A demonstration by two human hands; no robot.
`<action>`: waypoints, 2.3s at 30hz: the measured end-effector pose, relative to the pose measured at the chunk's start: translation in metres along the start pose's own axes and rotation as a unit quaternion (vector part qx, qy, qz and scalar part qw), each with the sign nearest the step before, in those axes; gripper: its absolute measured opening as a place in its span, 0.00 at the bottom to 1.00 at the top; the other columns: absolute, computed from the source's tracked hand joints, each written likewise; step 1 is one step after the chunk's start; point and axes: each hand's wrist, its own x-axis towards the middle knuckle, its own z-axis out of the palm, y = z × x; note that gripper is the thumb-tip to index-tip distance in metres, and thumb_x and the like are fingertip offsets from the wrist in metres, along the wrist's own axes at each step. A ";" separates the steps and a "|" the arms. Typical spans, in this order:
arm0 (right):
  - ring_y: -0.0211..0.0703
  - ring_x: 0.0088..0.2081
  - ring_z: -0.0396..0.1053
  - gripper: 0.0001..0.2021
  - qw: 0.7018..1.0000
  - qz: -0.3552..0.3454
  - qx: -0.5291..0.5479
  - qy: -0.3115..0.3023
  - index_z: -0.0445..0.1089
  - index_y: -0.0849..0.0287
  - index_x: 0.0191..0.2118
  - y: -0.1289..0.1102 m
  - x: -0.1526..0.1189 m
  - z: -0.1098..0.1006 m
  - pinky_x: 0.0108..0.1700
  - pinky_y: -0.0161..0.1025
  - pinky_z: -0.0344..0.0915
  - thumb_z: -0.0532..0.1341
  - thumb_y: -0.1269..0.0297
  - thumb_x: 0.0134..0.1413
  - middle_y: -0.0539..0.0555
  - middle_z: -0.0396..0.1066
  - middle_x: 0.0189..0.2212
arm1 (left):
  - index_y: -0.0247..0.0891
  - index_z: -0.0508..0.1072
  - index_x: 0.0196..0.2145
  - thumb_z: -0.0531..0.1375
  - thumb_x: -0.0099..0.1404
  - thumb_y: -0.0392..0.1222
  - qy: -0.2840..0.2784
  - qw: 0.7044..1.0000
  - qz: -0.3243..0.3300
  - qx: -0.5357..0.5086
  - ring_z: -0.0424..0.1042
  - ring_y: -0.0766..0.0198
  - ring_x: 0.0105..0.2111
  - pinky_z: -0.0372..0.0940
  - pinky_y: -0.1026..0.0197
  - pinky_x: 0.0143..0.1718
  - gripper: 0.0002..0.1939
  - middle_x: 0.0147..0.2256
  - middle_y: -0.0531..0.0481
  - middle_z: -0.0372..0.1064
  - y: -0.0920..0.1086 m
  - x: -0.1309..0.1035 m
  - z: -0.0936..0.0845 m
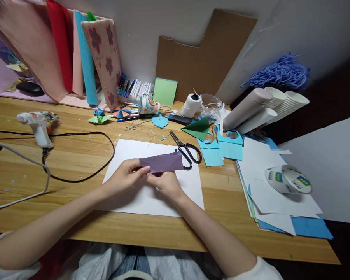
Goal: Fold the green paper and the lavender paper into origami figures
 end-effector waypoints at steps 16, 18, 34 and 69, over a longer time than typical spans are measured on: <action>0.33 0.19 0.61 0.11 0.997 -0.053 0.058 -0.022 0.69 0.63 0.30 0.007 0.023 -0.040 0.20 0.31 0.59 0.66 0.63 0.38 0.50 0.68 0.21 | 0.34 0.64 0.21 0.58 0.56 0.50 0.013 0.991 -0.110 -0.074 0.50 0.73 0.17 0.46 0.69 0.19 0.16 0.16 0.60 0.50 -0.002 0.012 -0.037; 0.34 0.21 0.63 0.12 0.997 -0.042 0.057 -0.043 0.69 0.63 0.29 0.007 0.016 -0.028 0.22 0.32 0.62 0.66 0.61 0.39 0.52 0.69 0.23 | 0.33 0.69 0.26 0.56 0.58 0.49 -0.022 0.992 -0.102 -0.070 0.57 0.71 0.20 0.52 0.68 0.22 0.15 0.18 0.57 0.57 -0.003 0.011 -0.030; 0.35 0.19 0.60 0.10 0.999 0.015 -0.034 0.020 0.64 0.59 0.16 -0.009 -0.006 -0.007 0.21 0.32 0.60 0.61 0.64 0.40 0.50 0.64 0.16 | 0.35 0.70 0.31 0.50 0.64 0.46 -0.015 0.987 -0.014 0.161 0.67 0.63 0.29 0.58 0.65 0.29 0.14 0.29 0.50 0.71 -0.006 0.001 -0.009; 0.33 0.21 0.61 0.15 0.994 -0.106 -0.012 0.012 0.62 0.60 0.22 -0.002 0.016 -0.042 0.22 0.32 0.62 0.65 0.55 0.43 0.47 0.60 0.19 | 0.32 0.72 0.29 0.62 0.53 0.51 -0.076 0.984 -0.143 -0.068 0.70 0.65 0.27 0.63 0.65 0.28 0.16 0.26 0.48 0.72 -0.004 0.010 -0.035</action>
